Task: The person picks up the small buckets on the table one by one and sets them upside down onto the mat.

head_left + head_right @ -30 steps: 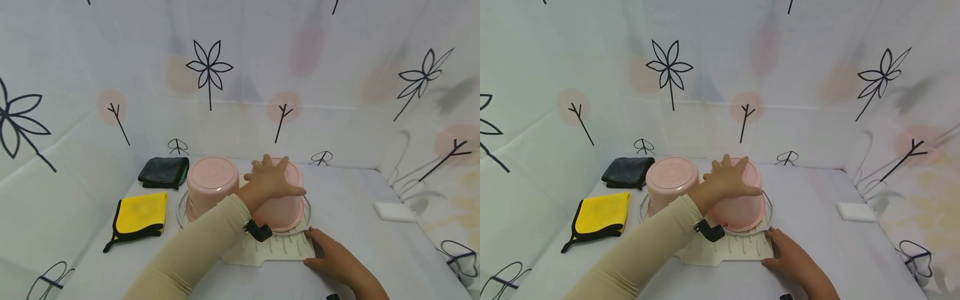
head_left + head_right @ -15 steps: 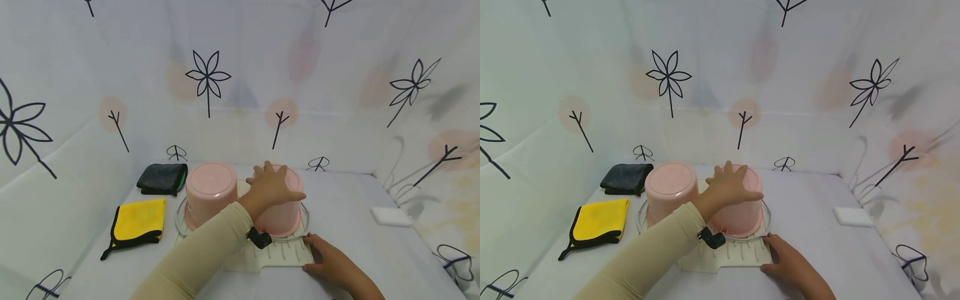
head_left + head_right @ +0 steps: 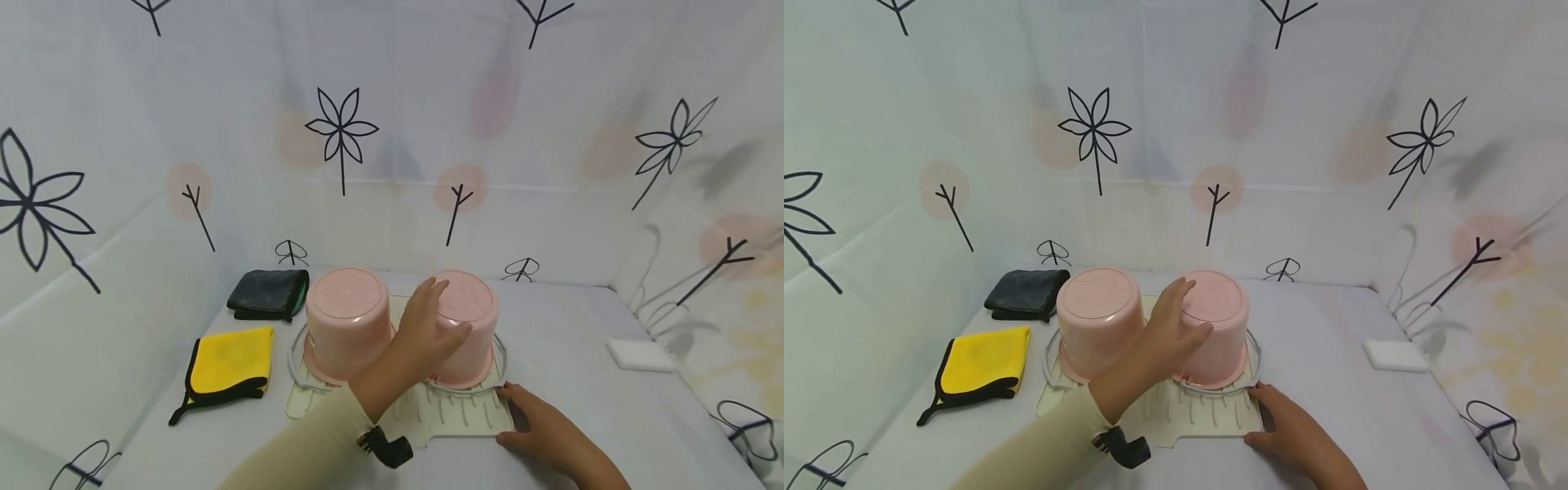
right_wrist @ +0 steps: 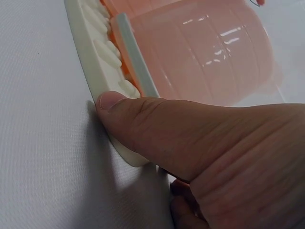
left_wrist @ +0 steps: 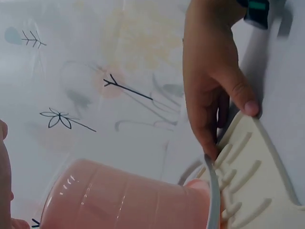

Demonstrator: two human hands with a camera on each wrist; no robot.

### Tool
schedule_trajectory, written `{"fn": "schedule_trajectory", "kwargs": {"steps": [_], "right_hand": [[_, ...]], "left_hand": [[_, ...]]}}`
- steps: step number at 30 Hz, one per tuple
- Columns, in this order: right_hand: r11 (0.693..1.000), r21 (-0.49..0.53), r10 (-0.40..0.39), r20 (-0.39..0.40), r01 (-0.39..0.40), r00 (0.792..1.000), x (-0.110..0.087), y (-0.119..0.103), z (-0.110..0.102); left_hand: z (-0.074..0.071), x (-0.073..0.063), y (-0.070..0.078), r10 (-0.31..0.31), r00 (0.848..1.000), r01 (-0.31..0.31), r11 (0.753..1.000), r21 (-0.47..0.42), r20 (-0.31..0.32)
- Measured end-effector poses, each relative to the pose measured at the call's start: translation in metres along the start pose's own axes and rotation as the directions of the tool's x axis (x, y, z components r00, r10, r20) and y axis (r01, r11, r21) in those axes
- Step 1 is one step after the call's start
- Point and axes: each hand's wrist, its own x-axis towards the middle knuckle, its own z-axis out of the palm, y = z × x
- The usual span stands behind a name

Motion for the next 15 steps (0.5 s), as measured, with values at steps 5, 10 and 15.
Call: {"fn": "schedule_trajectory", "kwargs": {"steps": [5,10,15], "right_hand": [[1.0,-0.001,0.023,-0.003,-0.023,1.0,0.002,-0.002,-0.002],[0.999,-0.011,0.038,-0.006,-0.038,0.999,-0.001,-0.001,-0.006],[0.999,-0.037,0.021,-0.031,-0.022,0.999,-0.007,0.003,-0.016]], "left_hand": [[-0.017,-0.034,-0.007,0.038,0.998,-0.036,0.998,-0.046,0.043],[-0.038,-0.056,-0.021,0.088,0.995,-0.086,0.996,-0.03,0.049],[-0.06,-0.08,-0.034,-0.013,0.999,0.016,0.994,-0.108,0.03]]}}
